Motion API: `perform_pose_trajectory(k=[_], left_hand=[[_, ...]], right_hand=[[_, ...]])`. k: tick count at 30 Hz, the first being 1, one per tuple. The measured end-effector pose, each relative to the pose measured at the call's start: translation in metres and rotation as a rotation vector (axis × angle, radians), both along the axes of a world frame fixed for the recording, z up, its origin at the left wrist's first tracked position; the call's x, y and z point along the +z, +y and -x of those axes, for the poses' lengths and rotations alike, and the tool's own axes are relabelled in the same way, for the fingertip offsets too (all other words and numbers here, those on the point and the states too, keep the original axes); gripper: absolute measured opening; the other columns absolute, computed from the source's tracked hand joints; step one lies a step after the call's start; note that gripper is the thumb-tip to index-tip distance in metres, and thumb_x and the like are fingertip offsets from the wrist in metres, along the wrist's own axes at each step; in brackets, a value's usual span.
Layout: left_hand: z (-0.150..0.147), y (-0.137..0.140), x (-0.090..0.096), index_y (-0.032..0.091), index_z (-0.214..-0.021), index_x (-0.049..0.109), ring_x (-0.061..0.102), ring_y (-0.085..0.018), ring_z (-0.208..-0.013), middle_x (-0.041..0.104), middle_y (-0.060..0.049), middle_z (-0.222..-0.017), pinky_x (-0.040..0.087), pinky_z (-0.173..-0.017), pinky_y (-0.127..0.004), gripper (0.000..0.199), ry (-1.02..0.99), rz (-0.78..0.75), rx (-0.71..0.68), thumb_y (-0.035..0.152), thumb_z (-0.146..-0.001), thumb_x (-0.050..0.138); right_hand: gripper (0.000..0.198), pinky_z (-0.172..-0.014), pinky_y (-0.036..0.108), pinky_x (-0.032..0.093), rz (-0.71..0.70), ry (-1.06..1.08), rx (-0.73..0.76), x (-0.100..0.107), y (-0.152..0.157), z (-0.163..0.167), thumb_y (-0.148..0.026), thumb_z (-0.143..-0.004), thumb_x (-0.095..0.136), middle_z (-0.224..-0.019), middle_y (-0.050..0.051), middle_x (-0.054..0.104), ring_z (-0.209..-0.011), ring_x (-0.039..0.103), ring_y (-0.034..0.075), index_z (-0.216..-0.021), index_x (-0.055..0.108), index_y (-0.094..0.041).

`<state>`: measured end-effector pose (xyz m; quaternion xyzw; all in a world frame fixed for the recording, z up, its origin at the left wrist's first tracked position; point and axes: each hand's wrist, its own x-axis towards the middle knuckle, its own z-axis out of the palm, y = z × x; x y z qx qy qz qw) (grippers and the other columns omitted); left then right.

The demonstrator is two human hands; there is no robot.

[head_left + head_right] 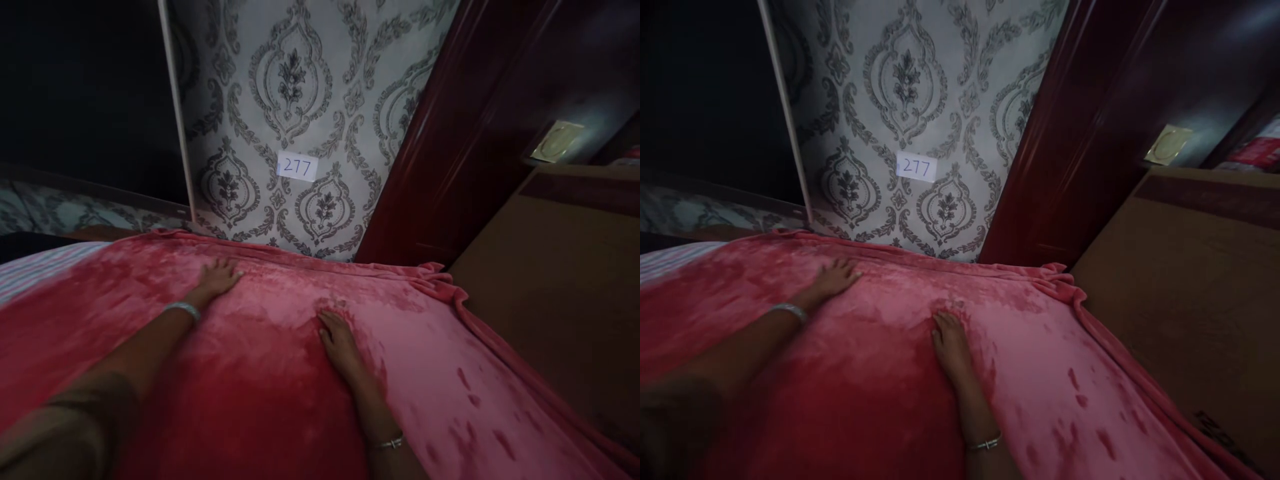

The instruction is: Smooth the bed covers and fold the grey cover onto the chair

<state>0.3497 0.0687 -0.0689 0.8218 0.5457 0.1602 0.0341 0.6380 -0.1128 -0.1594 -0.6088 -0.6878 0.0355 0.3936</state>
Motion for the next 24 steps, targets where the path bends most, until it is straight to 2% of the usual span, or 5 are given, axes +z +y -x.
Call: perform_pose_trajectory(k=[5,9,17,20,24], left_hand=[[-0.065,-0.022,-0.018,0.018,-0.149,0.041,0.024,-0.037,-0.149,0.031,-0.019,-0.160,0.019,-0.119,-0.063,0.062,0.096,0.083,-0.204,0.050,-0.096,0.044],[-0.099,-0.077,-0.030,0.029,-0.153,0.034,0.014,-0.030,-0.153,0.021,-0.009,-0.165,0.013,-0.123,-0.054,0.068,0.162,0.130,-0.527,0.061,-0.093,0.041],[-0.061,-0.182,-0.024,0.033,-0.155,0.026,0.008,-0.035,-0.153,0.016,-0.009,-0.165,0.007,-0.123,-0.062,0.072,0.059,0.265,-1.045,0.061,-0.091,0.045],[-0.037,-0.167,-0.018,0.036,-0.155,0.027,0.014,-0.028,-0.153,0.019,-0.005,-0.165,0.005,-0.124,-0.057,0.065,0.069,0.247,-0.955,0.059,-0.095,0.038],[0.000,-0.110,-0.003,0.030,-0.153,0.033,0.020,-0.027,-0.152,0.027,-0.008,-0.163,0.011,-0.124,-0.055,0.060,0.109,0.162,-0.410,0.052,-0.097,0.033]], right_hand=[[0.044,-0.112,0.052,0.041,-0.010,0.014,0.006,-0.004,0.002,-0.002,-0.017,-0.084,0.052,-0.131,0.013,0.066,-0.125,0.058,0.028,-0.124,0.069,-0.017],[0.053,-0.111,0.051,0.041,-0.023,0.081,0.009,-0.006,0.004,-0.003,-0.012,-0.079,0.049,-0.131,0.013,0.066,-0.124,0.058,0.027,-0.129,0.066,-0.017],[0.062,-0.112,0.047,0.040,-0.038,0.162,0.033,-0.008,0.007,-0.007,-0.007,-0.072,0.044,-0.128,0.008,0.068,-0.121,0.060,0.022,-0.127,0.068,-0.022],[0.060,-0.113,0.048,0.040,-0.029,0.167,0.021,-0.009,0.008,-0.009,-0.009,-0.071,0.046,-0.128,0.009,0.068,-0.122,0.059,0.024,-0.125,0.069,-0.021],[0.057,-0.113,0.048,0.039,-0.015,0.148,0.025,-0.010,0.009,-0.011,-0.009,-0.071,0.048,-0.127,0.010,0.069,-0.120,0.061,0.024,-0.122,0.071,-0.019]])
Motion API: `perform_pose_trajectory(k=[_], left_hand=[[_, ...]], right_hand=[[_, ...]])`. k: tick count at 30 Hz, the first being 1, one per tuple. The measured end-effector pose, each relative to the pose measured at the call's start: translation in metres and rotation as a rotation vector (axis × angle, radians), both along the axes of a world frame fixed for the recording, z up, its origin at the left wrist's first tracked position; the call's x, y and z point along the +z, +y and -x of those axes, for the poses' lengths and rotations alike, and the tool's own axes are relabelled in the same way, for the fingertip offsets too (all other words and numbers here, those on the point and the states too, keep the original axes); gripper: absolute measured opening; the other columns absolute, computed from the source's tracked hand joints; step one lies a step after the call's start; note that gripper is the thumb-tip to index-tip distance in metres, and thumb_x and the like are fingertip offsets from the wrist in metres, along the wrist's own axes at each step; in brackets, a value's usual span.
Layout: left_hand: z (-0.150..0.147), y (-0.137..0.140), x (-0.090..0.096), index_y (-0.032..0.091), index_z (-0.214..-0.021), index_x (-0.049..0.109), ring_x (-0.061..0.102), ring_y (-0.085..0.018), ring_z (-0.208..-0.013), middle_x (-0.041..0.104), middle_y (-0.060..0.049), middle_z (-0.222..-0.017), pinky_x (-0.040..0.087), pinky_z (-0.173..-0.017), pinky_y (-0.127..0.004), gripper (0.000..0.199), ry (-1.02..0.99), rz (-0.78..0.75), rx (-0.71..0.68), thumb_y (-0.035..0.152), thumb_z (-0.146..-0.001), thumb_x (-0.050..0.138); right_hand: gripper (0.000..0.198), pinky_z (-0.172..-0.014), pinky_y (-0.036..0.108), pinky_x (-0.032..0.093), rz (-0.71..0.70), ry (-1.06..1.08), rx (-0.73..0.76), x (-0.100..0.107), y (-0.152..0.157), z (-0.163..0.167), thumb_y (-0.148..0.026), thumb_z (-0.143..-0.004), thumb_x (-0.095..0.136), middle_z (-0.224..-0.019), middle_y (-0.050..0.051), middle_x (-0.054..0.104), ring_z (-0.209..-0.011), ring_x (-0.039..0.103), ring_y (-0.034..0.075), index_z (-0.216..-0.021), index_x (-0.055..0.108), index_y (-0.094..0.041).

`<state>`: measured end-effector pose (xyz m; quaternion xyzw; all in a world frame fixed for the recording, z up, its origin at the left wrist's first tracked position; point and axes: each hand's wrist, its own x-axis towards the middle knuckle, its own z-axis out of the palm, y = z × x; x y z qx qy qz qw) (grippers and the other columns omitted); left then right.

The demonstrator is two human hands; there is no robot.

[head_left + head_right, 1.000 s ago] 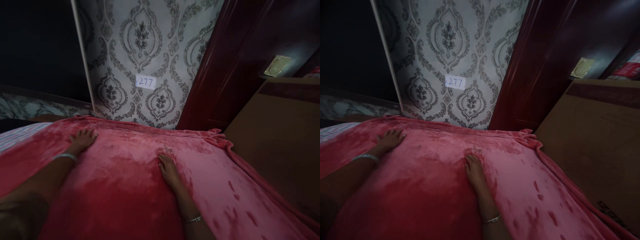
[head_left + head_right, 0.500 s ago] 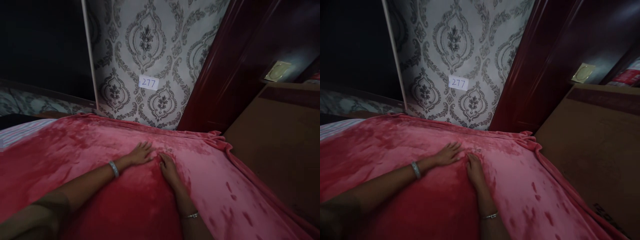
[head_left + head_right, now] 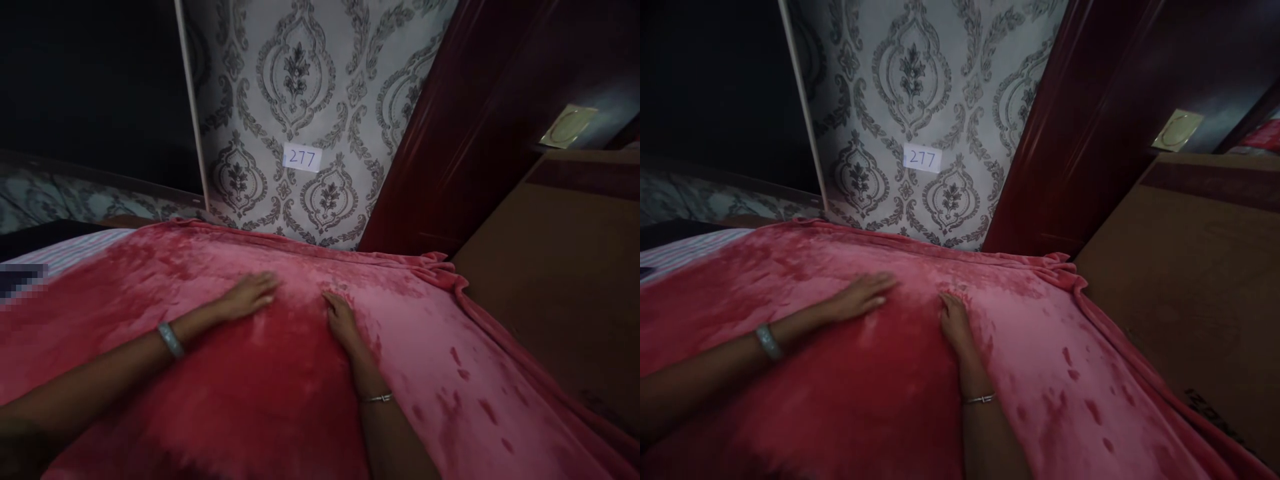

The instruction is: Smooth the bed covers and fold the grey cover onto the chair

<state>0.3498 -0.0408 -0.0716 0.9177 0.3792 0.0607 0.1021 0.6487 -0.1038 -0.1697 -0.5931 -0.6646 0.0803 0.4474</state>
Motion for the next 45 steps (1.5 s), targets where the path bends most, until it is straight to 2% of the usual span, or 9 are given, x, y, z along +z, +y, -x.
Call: perform_pose_trajectory(k=[4,10,16,23,26,32,35,40,45], left_hand=[[0.037,0.035,0.018,0.023,-0.145,0.045,0.032,-0.031,-0.145,0.038,-0.013,-0.157,0.025,-0.119,-0.060,0.056,0.035,-0.042,0.335,0.049,-0.095,0.046],[0.023,0.019,0.007,0.026,-0.147,0.044,0.026,-0.035,-0.148,0.034,-0.013,-0.159,0.020,-0.119,-0.062,0.062,0.055,-0.007,0.295,0.054,-0.092,0.050],[-0.038,-0.072,-0.024,0.034,-0.155,0.027,0.006,-0.034,-0.154,0.016,-0.007,-0.165,0.003,-0.122,-0.062,0.074,-0.011,0.108,-0.321,0.064,-0.090,0.044],[-0.033,-0.184,0.014,0.038,-0.153,0.031,0.019,-0.027,-0.151,0.026,-0.003,-0.162,0.014,-0.127,-0.052,0.065,-0.095,0.445,-0.766,0.051,-0.092,0.052],[-0.025,-0.175,0.019,0.038,-0.148,0.042,0.028,-0.024,-0.149,0.035,-0.001,-0.160,0.024,-0.125,-0.046,0.055,-0.131,0.424,-0.672,0.047,-0.094,0.049],[0.017,-0.081,-0.005,0.028,-0.151,0.039,0.023,-0.030,-0.151,0.033,-0.005,-0.161,0.013,-0.126,-0.052,0.063,-0.143,0.014,-0.026,0.054,-0.093,0.042],[0.052,-0.050,-0.013,0.025,-0.150,0.041,0.022,-0.031,-0.151,0.046,-0.006,-0.153,0.014,-0.125,-0.055,0.061,-0.098,-0.113,0.139,0.052,-0.096,0.036],[0.076,-0.068,-0.032,0.020,-0.150,0.040,0.024,-0.031,-0.150,0.045,-0.009,-0.154,0.016,-0.124,-0.057,0.060,-0.045,-0.148,0.130,0.049,-0.098,0.035],[0.051,-0.155,-0.027,0.035,-0.155,0.027,0.013,-0.035,-0.152,0.017,-0.007,-0.165,0.013,-0.122,-0.064,0.072,-0.032,-0.023,-0.306,0.058,-0.091,0.050]], right_hand=[[0.053,-0.113,0.048,0.039,-0.012,-0.009,0.012,0.000,0.000,-0.001,-0.010,-0.073,0.049,-0.126,0.009,0.069,-0.119,0.062,0.023,-0.120,0.071,-0.021],[0.041,-0.112,0.050,0.040,0.016,0.028,0.016,0.004,0.000,0.000,-0.019,-0.085,0.049,-0.126,0.011,0.069,-0.120,0.062,0.024,-0.120,0.071,-0.020],[0.037,-0.109,0.043,0.043,0.011,0.072,0.035,0.011,-0.005,-0.001,-0.029,-0.094,0.045,-0.125,0.009,0.070,-0.119,0.062,0.021,-0.120,0.071,-0.021],[0.038,-0.109,0.041,0.043,0.019,0.067,0.038,0.014,-0.005,-0.001,-0.033,-0.097,0.043,-0.126,0.009,0.070,-0.119,0.063,0.020,-0.119,0.072,-0.021],[0.037,-0.109,0.041,0.043,0.015,0.059,0.039,0.014,-0.005,0.000,-0.032,-0.097,0.044,-0.125,0.009,0.070,-0.119,0.063,0.020,-0.118,0.072,-0.021],[0.037,-0.111,0.042,0.041,0.032,0.049,0.032,0.015,-0.005,-0.001,-0.028,-0.095,0.045,-0.126,0.009,0.070,-0.120,0.062,0.020,-0.119,0.072,-0.019],[0.037,-0.111,0.043,0.041,0.025,0.049,0.048,0.015,-0.004,-0.002,-0.028,-0.094,0.045,-0.126,0.009,0.070,-0.121,0.062,0.021,-0.117,0.073,-0.020],[0.036,-0.112,0.047,0.039,0.017,0.060,0.059,0.012,-0.001,-0.004,-0.032,-0.095,0.046,-0.124,0.011,0.071,-0.120,0.062,0.024,-0.113,0.075,-0.021],[0.035,-0.112,0.047,0.040,0.002,0.079,0.063,0.007,-0.001,-0.006,-0.035,-0.094,0.048,-0.122,0.010,0.071,-0.119,0.062,0.023,-0.112,0.075,-0.022]])
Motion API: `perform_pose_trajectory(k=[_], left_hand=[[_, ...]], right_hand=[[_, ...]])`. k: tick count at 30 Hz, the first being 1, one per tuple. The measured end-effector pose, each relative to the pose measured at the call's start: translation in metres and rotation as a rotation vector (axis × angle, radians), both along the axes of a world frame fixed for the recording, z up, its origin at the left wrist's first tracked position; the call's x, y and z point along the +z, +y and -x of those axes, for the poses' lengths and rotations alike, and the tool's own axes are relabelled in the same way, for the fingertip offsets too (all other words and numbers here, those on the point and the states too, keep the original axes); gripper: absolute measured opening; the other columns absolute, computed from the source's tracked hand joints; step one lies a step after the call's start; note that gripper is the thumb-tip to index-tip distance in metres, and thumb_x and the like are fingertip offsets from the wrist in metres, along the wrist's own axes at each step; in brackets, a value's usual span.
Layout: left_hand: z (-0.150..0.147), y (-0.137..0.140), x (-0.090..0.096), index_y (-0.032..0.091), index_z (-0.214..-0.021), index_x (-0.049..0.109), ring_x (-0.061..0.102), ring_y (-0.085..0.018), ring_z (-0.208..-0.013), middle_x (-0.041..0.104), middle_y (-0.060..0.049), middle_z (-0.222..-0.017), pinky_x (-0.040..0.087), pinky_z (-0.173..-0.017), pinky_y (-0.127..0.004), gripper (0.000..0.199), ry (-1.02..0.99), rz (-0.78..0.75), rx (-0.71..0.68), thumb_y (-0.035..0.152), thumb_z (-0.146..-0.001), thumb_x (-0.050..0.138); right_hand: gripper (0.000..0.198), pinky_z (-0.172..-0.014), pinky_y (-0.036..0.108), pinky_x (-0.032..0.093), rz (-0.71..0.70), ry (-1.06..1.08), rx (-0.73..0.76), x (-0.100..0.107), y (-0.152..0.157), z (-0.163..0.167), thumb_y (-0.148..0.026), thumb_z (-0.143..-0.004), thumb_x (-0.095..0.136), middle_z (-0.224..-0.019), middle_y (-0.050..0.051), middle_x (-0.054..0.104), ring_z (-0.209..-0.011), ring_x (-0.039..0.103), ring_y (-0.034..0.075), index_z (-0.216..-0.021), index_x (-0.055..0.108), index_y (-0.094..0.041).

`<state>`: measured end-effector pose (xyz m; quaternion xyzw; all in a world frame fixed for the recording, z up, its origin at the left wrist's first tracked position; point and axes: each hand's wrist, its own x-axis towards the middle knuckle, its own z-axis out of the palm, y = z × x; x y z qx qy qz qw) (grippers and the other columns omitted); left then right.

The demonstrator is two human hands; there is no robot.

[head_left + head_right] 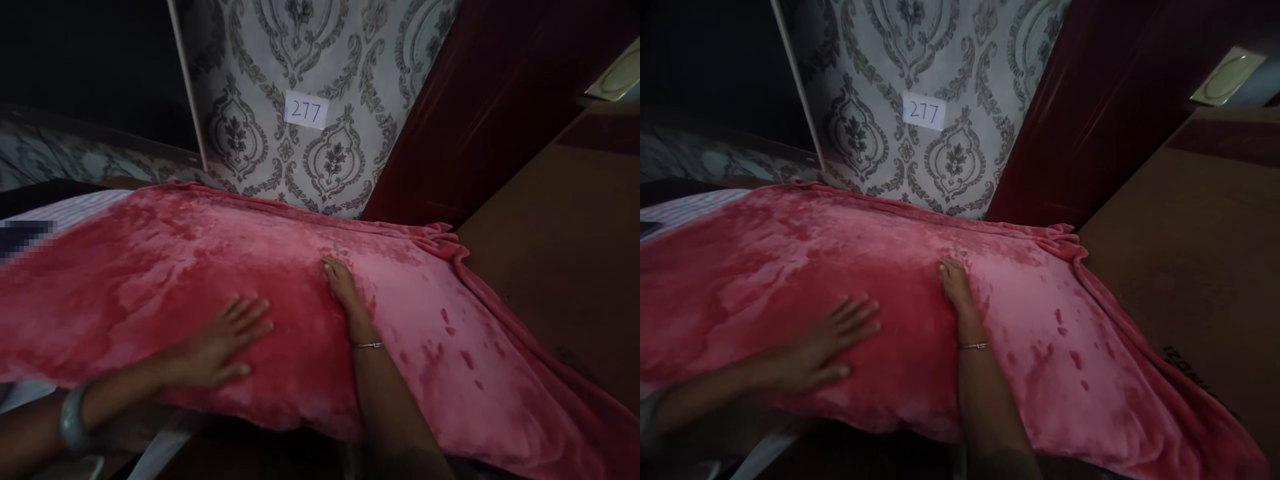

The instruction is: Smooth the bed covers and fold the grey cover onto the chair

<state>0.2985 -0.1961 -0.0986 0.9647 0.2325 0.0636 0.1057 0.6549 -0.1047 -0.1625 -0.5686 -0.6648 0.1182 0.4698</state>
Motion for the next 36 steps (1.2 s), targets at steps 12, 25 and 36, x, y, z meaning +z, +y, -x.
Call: perform_pose_trajectory(k=[12,25,36], left_hand=[[0.013,0.040,0.018,0.030,-0.146,0.045,0.037,-0.026,-0.145,0.044,-0.003,-0.155,0.028,-0.123,-0.052,0.051,-0.253,0.064,0.244,0.044,-0.097,0.043],[0.054,-0.009,-0.009,0.035,-0.155,0.025,0.014,-0.030,-0.153,0.019,-0.004,-0.165,0.007,-0.125,-0.057,0.075,-0.030,-0.048,-0.003,0.054,-0.090,0.056],[0.021,-0.026,0.012,0.030,-0.128,0.063,0.063,-0.020,-0.118,0.069,-0.004,-0.126,0.051,-0.103,-0.036,0.036,-0.420,0.280,-0.014,0.036,-0.098,0.043]], right_hand=[[0.039,-0.111,0.049,0.040,-0.034,0.015,0.018,-0.002,-0.002,-0.002,-0.041,-0.091,0.047,-0.119,0.011,0.072,-0.115,0.064,0.025,-0.109,0.076,-0.020],[0.036,-0.109,0.049,0.042,-0.049,-0.068,0.002,0.000,-0.004,0.000,-0.036,-0.090,0.047,-0.119,0.010,0.073,-0.114,0.065,0.024,-0.107,0.076,-0.022],[0.035,-0.111,0.048,0.040,-0.017,-0.041,0.009,0.002,-0.005,0.000,-0.039,-0.091,0.049,-0.118,0.010,0.073,-0.117,0.063,0.024,-0.106,0.076,-0.022]])
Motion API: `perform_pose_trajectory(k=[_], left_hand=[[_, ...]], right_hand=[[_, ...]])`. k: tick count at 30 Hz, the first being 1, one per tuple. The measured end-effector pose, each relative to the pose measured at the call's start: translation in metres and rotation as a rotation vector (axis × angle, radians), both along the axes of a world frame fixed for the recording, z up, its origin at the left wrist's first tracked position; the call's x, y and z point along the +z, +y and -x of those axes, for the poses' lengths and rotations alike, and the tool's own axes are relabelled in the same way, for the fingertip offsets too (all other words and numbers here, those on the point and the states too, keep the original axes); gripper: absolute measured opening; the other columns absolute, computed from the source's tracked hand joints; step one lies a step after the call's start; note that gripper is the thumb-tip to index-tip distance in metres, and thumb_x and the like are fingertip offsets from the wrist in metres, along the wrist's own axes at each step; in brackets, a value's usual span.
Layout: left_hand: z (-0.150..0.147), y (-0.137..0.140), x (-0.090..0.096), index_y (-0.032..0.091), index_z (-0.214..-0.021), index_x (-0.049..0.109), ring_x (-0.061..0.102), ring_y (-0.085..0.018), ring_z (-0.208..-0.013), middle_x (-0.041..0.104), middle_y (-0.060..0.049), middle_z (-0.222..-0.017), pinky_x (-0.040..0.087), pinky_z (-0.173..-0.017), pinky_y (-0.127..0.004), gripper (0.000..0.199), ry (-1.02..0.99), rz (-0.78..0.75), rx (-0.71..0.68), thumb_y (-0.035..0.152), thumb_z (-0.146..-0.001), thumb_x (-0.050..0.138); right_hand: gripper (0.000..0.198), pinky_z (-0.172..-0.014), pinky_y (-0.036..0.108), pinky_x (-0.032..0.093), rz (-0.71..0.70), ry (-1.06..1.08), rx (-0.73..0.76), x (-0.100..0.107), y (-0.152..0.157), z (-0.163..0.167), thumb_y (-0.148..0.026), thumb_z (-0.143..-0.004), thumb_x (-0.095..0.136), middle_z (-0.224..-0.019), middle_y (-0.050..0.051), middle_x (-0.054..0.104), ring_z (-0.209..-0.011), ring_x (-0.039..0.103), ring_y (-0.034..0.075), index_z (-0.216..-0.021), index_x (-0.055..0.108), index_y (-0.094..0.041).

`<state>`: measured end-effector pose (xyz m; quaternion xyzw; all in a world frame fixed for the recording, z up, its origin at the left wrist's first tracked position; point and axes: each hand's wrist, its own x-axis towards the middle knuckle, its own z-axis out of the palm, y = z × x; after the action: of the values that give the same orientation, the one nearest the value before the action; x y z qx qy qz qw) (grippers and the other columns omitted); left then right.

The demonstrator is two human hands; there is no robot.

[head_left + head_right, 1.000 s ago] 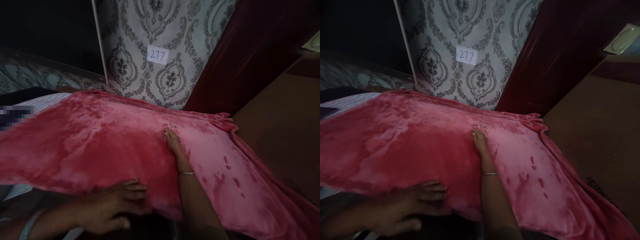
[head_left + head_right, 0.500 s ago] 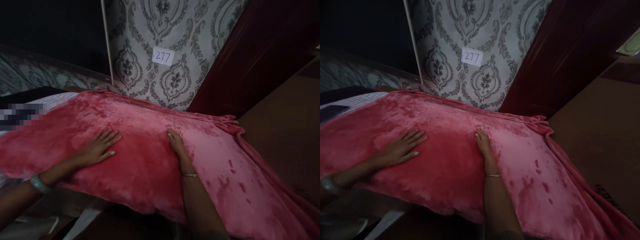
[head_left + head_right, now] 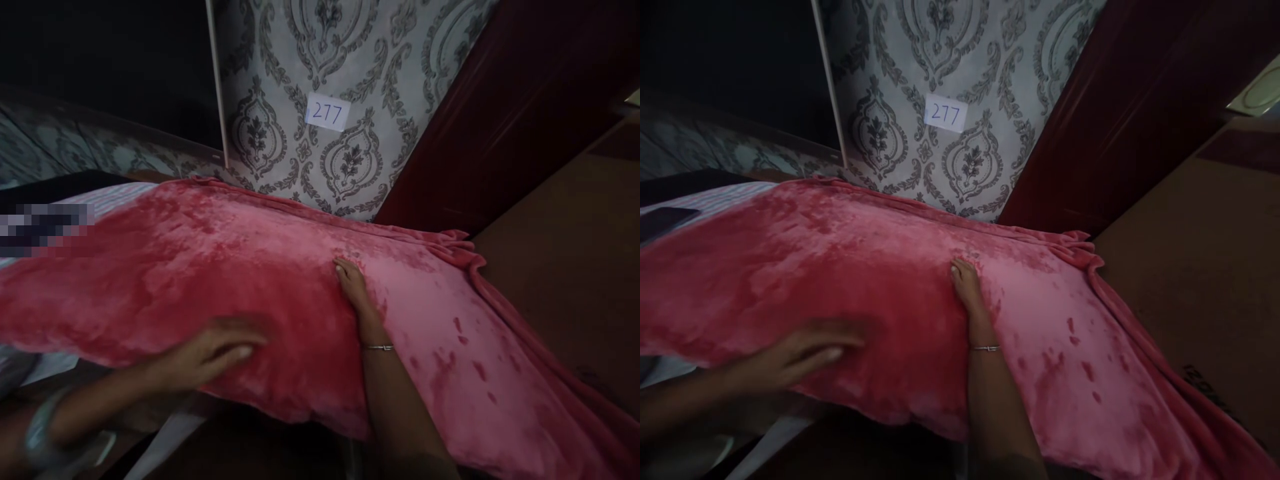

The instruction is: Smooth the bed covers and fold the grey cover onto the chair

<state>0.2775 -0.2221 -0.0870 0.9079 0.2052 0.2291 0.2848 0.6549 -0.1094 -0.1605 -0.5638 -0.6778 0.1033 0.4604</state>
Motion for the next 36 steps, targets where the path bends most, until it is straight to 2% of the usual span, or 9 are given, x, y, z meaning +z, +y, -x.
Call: perform_pose_trajectory(k=[6,10,14,18,21,25,30,33,36], left_hand=[[-0.044,0.116,0.013,0.020,-0.148,0.043,0.032,-0.033,-0.147,0.037,-0.012,-0.158,0.026,-0.121,-0.059,0.064,0.167,-0.103,0.360,0.052,-0.092,0.046],[-0.089,0.136,-0.001,0.018,-0.150,0.040,0.022,-0.043,-0.149,0.031,-0.016,-0.160,0.017,-0.118,-0.070,0.070,0.360,-0.107,0.409,0.056,-0.091,0.044],[-0.129,0.073,-0.012,0.022,-0.151,0.041,0.013,-0.043,-0.150,0.022,-0.015,-0.163,0.011,-0.123,-0.066,0.071,0.384,-0.148,0.136,0.054,-0.088,0.053],[-0.141,-0.007,0.000,0.029,-0.154,0.031,0.014,-0.039,-0.151,0.018,-0.010,-0.164,0.014,-0.123,-0.066,0.077,0.340,-0.111,-0.480,0.053,-0.087,0.058],[-0.139,-0.024,0.014,0.035,-0.145,0.047,0.030,-0.029,-0.148,0.037,-0.003,-0.159,0.025,-0.124,-0.051,0.051,0.217,-0.071,-0.731,0.044,-0.095,0.047],[-0.147,0.028,0.014,0.033,-0.136,0.057,0.046,-0.021,-0.139,0.053,-0.001,-0.147,0.033,-0.122,-0.041,0.043,0.152,-0.096,-0.340,0.037,-0.098,0.037],[-0.170,0.129,0.003,0.012,-0.148,0.040,0.026,-0.039,-0.148,0.039,-0.021,-0.155,0.021,-0.120,-0.065,0.065,0.333,-0.142,0.283,0.049,-0.095,0.039],[-0.193,0.144,-0.003,0.006,-0.147,0.041,0.022,-0.046,-0.147,0.034,-0.026,-0.156,0.018,-0.115,-0.072,0.071,0.369,-0.148,0.372,0.053,-0.094,0.040],[-0.223,0.114,-0.010,0.013,-0.149,0.041,0.018,-0.044,-0.149,0.026,-0.022,-0.161,0.015,-0.120,-0.065,0.070,0.418,-0.202,0.169,0.055,-0.093,0.043]], right_hand=[[0.047,-0.111,0.048,0.041,0.068,0.301,-0.001,0.006,-0.002,0.001,-0.055,-0.091,0.048,-0.123,0.011,0.071,-0.119,0.063,0.024,-0.110,0.075,-0.020],[0.055,-0.111,0.045,0.041,0.085,0.455,-0.037,0.012,-0.005,0.002,-0.061,-0.092,0.044,-0.124,0.011,0.071,-0.122,0.062,0.023,-0.112,0.074,-0.019],[0.063,-0.111,0.044,0.042,0.094,0.594,-0.011,0.016,-0.006,0.002,-0.068,-0.091,0.042,-0.129,0.013,0.068,-0.124,0.060,0.024,-0.115,0.072,-0.017],[0.065,-0.103,0.045,0.049,0.098,0.805,0.034,0.025,-0.005,-0.002,-0.071,-0.087,0.049,-0.127,0.016,0.068,-0.116,0.066,0.026,-0.114,0.069,-0.016],[0.063,-0.096,0.045,0.053,0.051,0.939,0.095,0.037,-0.008,-0.014,-0.070,-0.088,0.048,-0.123,0.016,0.070,-0.109,0.069,0.026,-0.116,0.066,-0.017],[0.064,-0.095,0.044,0.053,-0.098,1.054,0.009,0.044,-0.014,-0.047,-0.069,-0.092,0.033,-0.124,0.016,0.068,-0.112,0.066,0.024,-0.115,0.064,-0.018],[0.054,-0.090,0.042,0.055,-0.156,1.213,-0.286,0.026,-0.020,-0.088,-0.062,-0.089,0.025,-0.116,0.014,0.070,-0.105,0.067,0.022,-0.101,0.062,-0.024],[0.050,-0.081,0.041,0.057,-0.163,1.164,-0.288,0.016,-0.020,-0.100,-0.062,-0.085,0.025,-0.108,0.012,0.071,-0.095,0.068,0.022,-0.093,0.059,-0.027],[0.047,-0.074,0.038,0.058,-0.199,1.169,-0.287,0.014,-0.018,-0.105,-0.061,-0.084,0.026,-0.104,0.011,0.071,-0.089,0.068,0.021,-0.090,0.058,-0.027]])
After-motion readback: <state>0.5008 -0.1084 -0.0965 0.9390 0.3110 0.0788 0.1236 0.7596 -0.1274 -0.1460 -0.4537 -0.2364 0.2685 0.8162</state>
